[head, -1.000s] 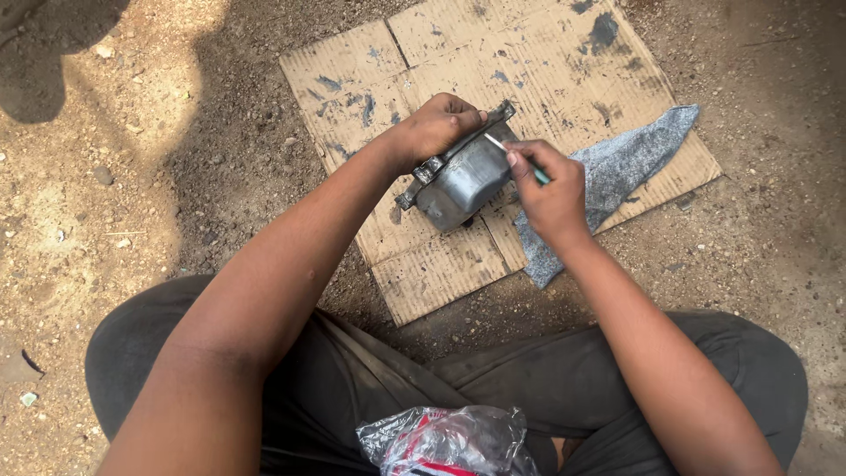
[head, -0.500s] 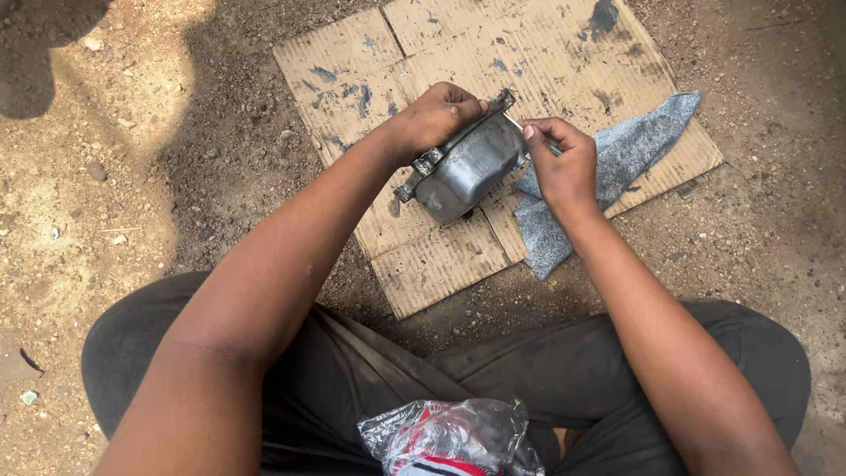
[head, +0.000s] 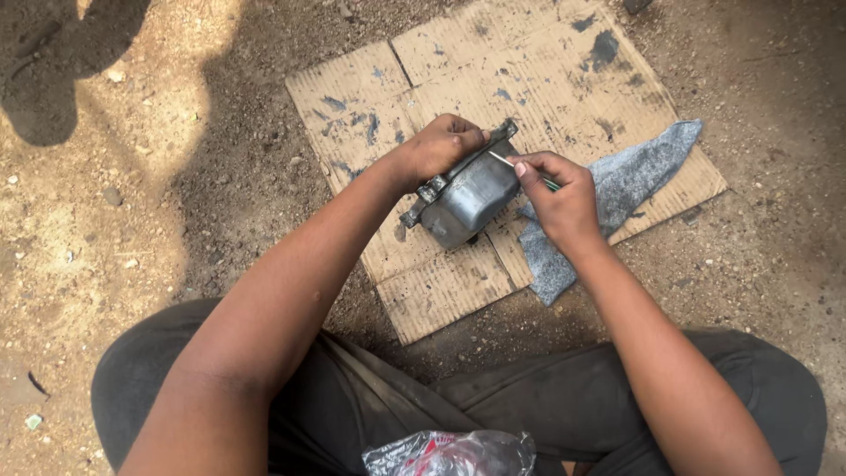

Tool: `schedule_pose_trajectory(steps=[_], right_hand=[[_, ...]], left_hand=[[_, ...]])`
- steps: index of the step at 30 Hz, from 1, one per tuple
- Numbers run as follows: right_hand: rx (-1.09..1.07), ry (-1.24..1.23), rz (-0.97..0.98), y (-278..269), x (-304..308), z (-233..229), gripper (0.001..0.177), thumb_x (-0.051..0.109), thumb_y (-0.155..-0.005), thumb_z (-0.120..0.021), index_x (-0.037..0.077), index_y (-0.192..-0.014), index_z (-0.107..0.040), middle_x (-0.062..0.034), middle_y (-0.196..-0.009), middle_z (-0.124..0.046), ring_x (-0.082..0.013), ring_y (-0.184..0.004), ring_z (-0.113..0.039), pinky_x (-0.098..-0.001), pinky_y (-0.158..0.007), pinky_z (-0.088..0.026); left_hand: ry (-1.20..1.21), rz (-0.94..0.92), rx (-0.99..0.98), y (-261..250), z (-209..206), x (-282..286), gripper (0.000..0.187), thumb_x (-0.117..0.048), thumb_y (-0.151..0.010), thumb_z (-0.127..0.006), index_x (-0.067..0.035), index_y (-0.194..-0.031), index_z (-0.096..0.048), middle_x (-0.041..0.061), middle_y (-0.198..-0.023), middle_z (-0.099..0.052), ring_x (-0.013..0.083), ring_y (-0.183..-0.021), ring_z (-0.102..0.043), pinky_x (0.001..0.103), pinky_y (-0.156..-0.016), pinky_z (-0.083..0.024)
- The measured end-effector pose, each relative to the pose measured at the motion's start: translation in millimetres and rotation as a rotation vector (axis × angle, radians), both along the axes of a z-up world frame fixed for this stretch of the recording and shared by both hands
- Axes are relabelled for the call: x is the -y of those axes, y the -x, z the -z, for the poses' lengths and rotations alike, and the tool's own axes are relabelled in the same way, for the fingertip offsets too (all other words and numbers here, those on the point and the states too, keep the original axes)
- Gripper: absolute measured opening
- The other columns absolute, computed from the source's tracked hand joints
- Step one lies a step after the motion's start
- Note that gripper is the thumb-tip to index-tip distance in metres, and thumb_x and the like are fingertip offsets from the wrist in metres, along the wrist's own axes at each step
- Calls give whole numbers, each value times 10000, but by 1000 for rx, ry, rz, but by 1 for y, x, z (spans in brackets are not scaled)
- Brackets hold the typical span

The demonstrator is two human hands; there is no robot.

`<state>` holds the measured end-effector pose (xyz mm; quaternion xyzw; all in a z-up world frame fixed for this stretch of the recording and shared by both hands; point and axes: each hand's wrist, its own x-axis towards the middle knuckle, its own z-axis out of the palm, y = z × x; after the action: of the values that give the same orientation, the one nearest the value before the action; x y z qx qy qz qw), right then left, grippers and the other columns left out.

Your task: The person wipes the inside and outside of a metal motorcycle casing with a cloth, then uses a small tool to scrape the edges of the casing.

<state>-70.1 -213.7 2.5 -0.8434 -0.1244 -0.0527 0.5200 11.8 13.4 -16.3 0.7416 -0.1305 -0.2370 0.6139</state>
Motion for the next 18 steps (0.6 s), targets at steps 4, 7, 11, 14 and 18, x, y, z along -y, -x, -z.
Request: schedule_pose_trajectory(steps=[4, 7, 11, 14, 18], right_hand=[[-141, 4, 131, -8, 5, -5, 143, 133, -1037, -674, 38, -1094, -765, -45, -914, -725, -94, -778, -589, -262, -689, -473], [-266, -49, 145, -3, -9, -7, 166, 134, -1032, -673, 58, -1133, -781, -47, -837, -681, -103, -642, -506, -270, -557, -398], [-163, -99, 161, -9, 3, -4, 153, 135, -1027, -671, 42, -1098, -769, 23, -881, -740, -27, -706, -590, -202, -627, -484], [-261, -138, 143, 0, -1, 1, 171, 134, -1036, -687, 30, -1130, -784, -23, -804, -642, -81, -624, -483, -249, -545, -380], [-175, -40, 114, -14, 5, -1, 167, 146, -1019, -687, 49, -1129, -766, -15, -919, -734, -59, -751, -598, -231, -664, -501]], left_hand=[[-6, 36, -46, -6, 4, 1, 492, -389, -963, -571, 50, -1090, -754, 201, -957, -763, 258, -805, -674, 387, -773, -564], [-1, -80, 95, -1, 4, -2, 468, -401, -956, -642, 24, -1142, -699, 125, -1028, -743, 191, -939, -689, 336, -854, -540], [-61, 4, -5, 8, 3, 2, 507, -436, -963, -554, 7, -1134, -730, 145, -948, -767, 223, -818, -720, 344, -770, -578], [-21, 31, 25, -2, -4, -1, 537, -426, -966, -555, 58, -1104, -740, 183, -942, -759, 243, -783, -689, 372, -725, -581], [-103, 54, -2, -11, -12, 1, 471, -369, -955, -588, 64, -1097, -710, 162, -942, -752, 236, -799, -689, 395, -706, -574]])
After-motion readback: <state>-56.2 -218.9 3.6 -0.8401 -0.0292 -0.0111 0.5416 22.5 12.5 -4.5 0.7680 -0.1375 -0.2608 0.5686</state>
